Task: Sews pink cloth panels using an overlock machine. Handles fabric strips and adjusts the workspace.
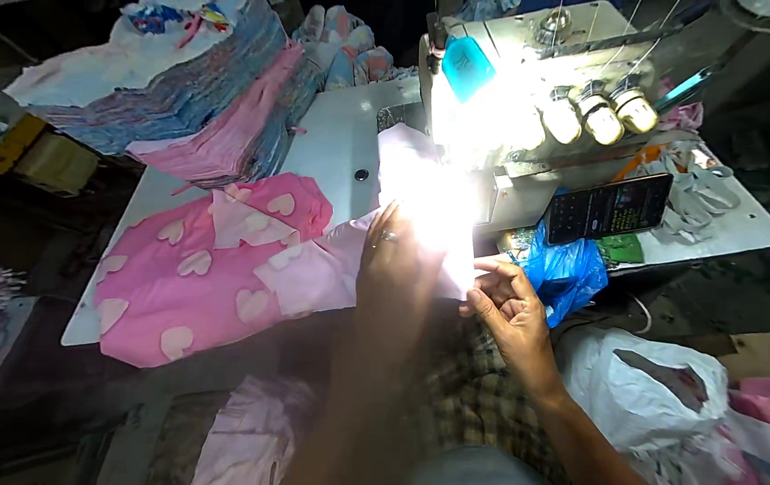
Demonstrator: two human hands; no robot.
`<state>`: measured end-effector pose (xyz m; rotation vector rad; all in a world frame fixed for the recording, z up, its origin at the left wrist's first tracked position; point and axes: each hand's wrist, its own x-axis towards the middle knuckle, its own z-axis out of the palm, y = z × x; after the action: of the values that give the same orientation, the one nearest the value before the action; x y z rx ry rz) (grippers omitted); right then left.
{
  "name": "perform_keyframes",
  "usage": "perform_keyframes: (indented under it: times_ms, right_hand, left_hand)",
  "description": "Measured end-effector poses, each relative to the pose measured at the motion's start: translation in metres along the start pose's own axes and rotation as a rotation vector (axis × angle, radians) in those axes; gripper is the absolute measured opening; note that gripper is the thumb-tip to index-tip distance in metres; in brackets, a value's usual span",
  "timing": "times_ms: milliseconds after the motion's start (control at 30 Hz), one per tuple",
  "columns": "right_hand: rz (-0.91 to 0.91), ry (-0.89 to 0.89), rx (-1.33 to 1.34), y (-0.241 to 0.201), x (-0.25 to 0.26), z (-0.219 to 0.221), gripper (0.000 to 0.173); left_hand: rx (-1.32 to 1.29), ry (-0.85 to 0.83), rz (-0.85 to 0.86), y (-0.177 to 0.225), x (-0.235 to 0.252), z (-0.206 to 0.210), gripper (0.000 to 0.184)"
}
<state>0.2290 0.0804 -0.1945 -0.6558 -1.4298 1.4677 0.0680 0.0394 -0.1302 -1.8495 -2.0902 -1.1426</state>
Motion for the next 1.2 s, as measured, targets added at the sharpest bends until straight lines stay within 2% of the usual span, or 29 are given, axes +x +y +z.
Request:
perform_keyframes:
  times_ms: [133,233,300,367,500,633,700,800,867,933,1000,1100,1200]
  right_hand:
    - [-0.078,-0.021,-0.089,-0.005,-0.003,-0.005,0.021]
    - [-0.102,-0.024,-0.154,-0.004,0.006,-0.007,0.019]
    - [-0.144,-0.005,-0.220,-0.003,0.021,-0.005,0.019]
    - [-0.222,0.033,-0.376,-0.003,0.040,-0.002,0.020]
    - [-0.365,0.095,-0.858,-0.013,0.063,0.005,0.028]
    - [-0.394,0.129,-1.073,-0.012,0.066,0.006,0.027]
    - [-0.381,0.107,-1.092,-0.011,0.062,0.005,0.031]
    - [-0.355,0.054,-1.106,-0.006,0.055,0.004,0.038]
    - [-0.354,0.037,-1.120,-0.001,0.050,0.003,0.039]
    - [-0.349,0.025,-1.123,0.003,0.044,0.004,0.040]
    - [-0.343,0.001,-1.095,0.006,0.039,0.005,0.042]
    - [-0.311,-0.071,-0.982,0.008,0.035,0.007,0.048]
    - [-0.279,-0.165,-0.805,0.010,0.033,0.010,0.055]
  left_hand:
    - [0.123,-0.132,0.047,-0.003,0.011,0.012,0.053]
    - [0.211,-0.265,0.119,-0.016,0.026,0.017,0.056]
    - [0.211,-0.282,0.161,-0.028,0.044,0.019,0.053]
    - [0.206,-0.328,0.177,-0.038,0.061,0.017,0.052]
    - [0.274,-0.396,0.155,-0.062,0.100,0.029,0.044]
    - [0.319,-0.481,-0.006,-0.076,0.129,0.033,0.048]
    - [0.300,-0.469,-0.086,-0.083,0.138,0.035,0.052]
    - [0.189,-0.452,-0.318,-0.080,0.147,0.032,0.055]
    - [-0.022,-0.391,-0.436,-0.088,0.148,0.034,0.065]
    - [-0.251,-0.277,-0.542,-0.100,0.141,0.039,0.078]
    - [-0.441,-0.168,-0.671,-0.103,0.129,0.039,0.084]
    - [-0.681,-0.025,-0.782,-0.098,0.106,0.034,0.073]
    - [-0.786,0.075,-0.781,-0.083,0.077,0.023,0.062]
